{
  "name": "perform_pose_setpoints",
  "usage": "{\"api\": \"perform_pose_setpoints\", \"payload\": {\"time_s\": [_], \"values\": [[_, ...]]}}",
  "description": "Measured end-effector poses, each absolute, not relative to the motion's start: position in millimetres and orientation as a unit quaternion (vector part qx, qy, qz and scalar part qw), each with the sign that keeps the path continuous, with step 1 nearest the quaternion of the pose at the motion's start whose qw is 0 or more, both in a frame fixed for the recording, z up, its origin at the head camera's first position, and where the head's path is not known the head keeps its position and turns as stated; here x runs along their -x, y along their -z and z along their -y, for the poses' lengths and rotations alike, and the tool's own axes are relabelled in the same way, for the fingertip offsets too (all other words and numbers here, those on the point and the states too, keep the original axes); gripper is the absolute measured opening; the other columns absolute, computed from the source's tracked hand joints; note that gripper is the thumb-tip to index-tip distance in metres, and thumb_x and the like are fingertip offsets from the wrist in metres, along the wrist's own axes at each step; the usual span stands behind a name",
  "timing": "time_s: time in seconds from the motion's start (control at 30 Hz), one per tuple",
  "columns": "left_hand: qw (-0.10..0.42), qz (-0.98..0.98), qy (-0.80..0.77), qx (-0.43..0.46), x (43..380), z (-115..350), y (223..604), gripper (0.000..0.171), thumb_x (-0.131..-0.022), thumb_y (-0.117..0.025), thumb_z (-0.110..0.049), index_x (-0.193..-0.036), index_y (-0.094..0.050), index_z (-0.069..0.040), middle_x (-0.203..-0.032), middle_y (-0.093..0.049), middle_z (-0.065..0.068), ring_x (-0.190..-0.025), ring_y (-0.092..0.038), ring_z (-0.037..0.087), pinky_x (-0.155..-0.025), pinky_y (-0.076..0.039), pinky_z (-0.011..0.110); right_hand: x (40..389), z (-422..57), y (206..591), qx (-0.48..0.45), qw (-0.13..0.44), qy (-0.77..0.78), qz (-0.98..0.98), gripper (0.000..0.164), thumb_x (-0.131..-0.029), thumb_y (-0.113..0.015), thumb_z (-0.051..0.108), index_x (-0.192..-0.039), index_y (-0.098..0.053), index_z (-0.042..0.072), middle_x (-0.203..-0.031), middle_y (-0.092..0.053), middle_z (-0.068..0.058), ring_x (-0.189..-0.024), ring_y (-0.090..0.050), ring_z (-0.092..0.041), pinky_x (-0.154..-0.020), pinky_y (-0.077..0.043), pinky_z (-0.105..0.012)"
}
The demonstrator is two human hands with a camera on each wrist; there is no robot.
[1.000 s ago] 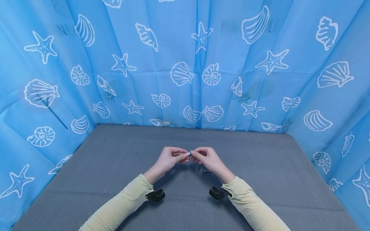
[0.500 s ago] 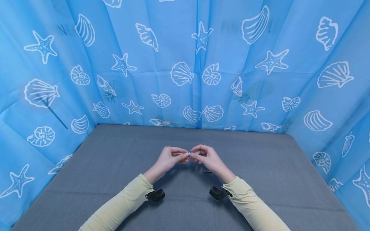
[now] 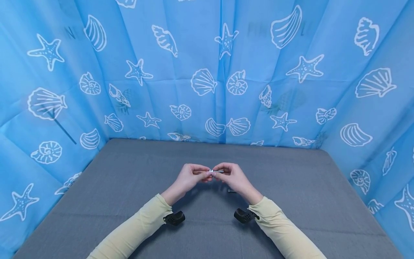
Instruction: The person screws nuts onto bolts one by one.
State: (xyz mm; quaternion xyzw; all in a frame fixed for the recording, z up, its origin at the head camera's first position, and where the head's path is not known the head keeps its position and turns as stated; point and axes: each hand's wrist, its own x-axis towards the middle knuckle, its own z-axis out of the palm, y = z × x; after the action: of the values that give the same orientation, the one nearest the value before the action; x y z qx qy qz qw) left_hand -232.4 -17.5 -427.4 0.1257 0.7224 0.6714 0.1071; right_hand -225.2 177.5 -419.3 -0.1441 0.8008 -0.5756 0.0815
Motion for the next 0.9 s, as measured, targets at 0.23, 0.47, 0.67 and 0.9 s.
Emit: {"api": "perform_pose_setpoints", "payload": {"time_s": [0.23,0.47,0.67,0.9], "values": [[0.107,-0.718,-0.676,-0.124,232.0,17.6,426.7,0.016,-0.089,-0.069,-0.011,-0.099,-0.072,0.000,-0.084,-0.072,0.008,-0.078,-0.070,0.020,-0.077,-0.058,0.043,225.5,-179.5,418.9,0.148,0.088,0.572,-0.802,0.029,-0.093,-0.066,0.023,-0.109,-0.066,-0.001,-0.099,-0.066,-0.020,-0.085,-0.059,-0.038,-0.071,-0.053,-0.041],[0.101,-0.715,-0.681,-0.117,230.8,27.6,427.5,0.014,-0.090,-0.067,-0.008,-0.100,-0.071,0.002,-0.087,-0.072,0.010,-0.080,-0.071,0.021,-0.078,-0.057,0.044,227.0,-182.1,418.5,0.136,0.091,0.576,-0.801,0.029,-0.093,-0.066,0.025,-0.109,-0.067,0.001,-0.102,-0.066,-0.022,-0.096,-0.060,-0.039,-0.080,-0.052,-0.048],[0.104,-0.716,-0.680,-0.120,234.6,41.4,433.4,0.016,-0.090,-0.066,-0.007,-0.102,-0.070,0.004,-0.088,-0.072,0.013,-0.081,-0.071,0.022,-0.077,-0.058,0.042,231.7,-178.1,416.8,0.134,0.119,0.570,-0.801,0.032,-0.093,-0.065,0.021,-0.113,-0.065,-0.004,-0.100,-0.069,-0.015,-0.100,-0.062,-0.036,-0.083,-0.052,-0.049],[0.163,-0.711,-0.679,-0.088,248.0,54.1,439.9,0.021,-0.089,-0.068,-0.008,-0.104,-0.068,0.007,-0.089,-0.071,0.018,-0.080,-0.071,0.025,-0.074,-0.059,0.038,247.0,-168.2,417.7,0.122,0.174,0.549,-0.809,0.030,-0.095,-0.062,0.015,-0.115,-0.064,-0.007,-0.102,-0.069,-0.019,-0.091,-0.065,-0.028,-0.080,-0.054,-0.042]]}}
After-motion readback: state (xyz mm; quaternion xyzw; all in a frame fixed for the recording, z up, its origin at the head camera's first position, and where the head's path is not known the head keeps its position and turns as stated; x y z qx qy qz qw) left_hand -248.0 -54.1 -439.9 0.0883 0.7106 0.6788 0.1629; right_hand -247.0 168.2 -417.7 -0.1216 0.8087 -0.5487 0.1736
